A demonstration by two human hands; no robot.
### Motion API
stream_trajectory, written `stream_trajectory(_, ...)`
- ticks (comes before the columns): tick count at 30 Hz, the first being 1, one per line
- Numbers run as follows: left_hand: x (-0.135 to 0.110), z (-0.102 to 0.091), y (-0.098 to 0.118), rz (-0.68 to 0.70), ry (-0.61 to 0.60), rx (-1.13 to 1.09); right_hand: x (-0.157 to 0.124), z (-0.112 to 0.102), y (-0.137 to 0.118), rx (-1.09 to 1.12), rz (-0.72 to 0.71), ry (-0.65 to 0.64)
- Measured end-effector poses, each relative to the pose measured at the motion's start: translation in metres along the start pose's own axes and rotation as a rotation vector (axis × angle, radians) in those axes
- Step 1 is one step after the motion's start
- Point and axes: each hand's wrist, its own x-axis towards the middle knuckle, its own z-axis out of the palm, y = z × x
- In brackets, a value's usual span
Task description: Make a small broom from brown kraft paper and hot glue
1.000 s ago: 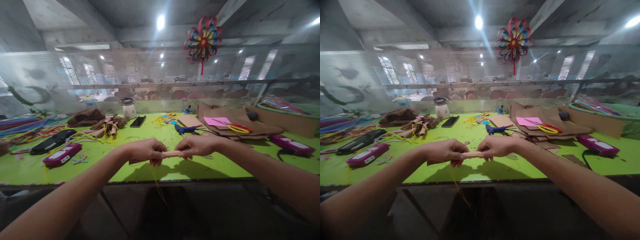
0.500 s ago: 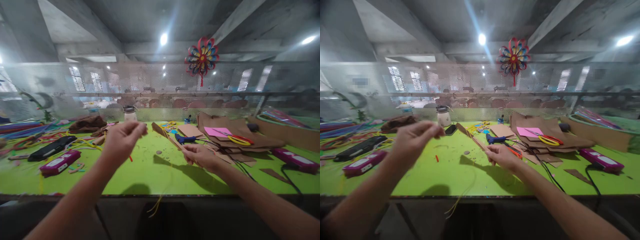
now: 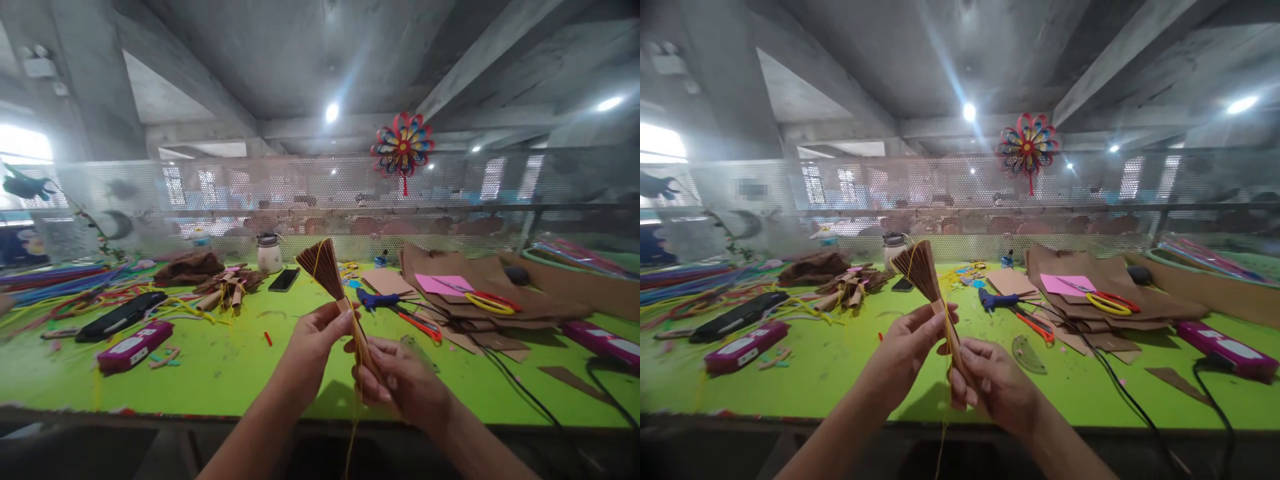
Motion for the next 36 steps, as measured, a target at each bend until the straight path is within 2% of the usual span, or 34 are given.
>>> stream_trajectory(2,-0.004,0.006,-0.002,-0.007,0.037,-0.011,-0.002,0.002,-0.003,-0.122,-0.008,0.035)
stream_trajectory(5,-0.009,0.009,-0.002,0.018,0.057,0.025,-0.006,0.007,-0.015,-0.459,-0.036,0.136)
stream_trajectory(9,-0.007,0.004,0.001,0.234,0.103,0.2,-0.008,0.014,-0.031,-0.795,-0.133,0.285)
stream_trajectory(13,0.0,-0.003,-0.008,0.375,0.119,0.496,-0.009,0.018,-0.043,-0.935,-0.358,0.473)
stream_trajectory(16,-0.001,-0.003,-0.016,0.426,0.122,0.705,-0.01,0.025,-0.058,-0.842,-0.4,0.527)
stream_trajectory(21,-0.01,0.003,-0.021,0.603,0.072,0.905,-0.003,0.046,-0.079,-0.323,-0.307,0.422)
stream_trajectory(24,-0.013,0.001,-0.024,0.714,0.052,0.991,-0.001,0.055,-0.084,-0.119,-0.252,0.417)
stream_trajectory(29,-0.014,-0.012,-0.027,0.84,0.156,1.064,-0.01,0.065,-0.087,0.083,-0.241,0.369)
stream_trajectory(32,-0.013,-0.014,-0.024,0.795,0.259,1.018,-0.018,0.073,-0.088,0.107,-0.258,0.232)
stream_trajectory(36,-0.016,-0.005,-0.017,0.529,0.28,0.761,-0.029,0.088,-0.08,0.086,-0.234,0.034)
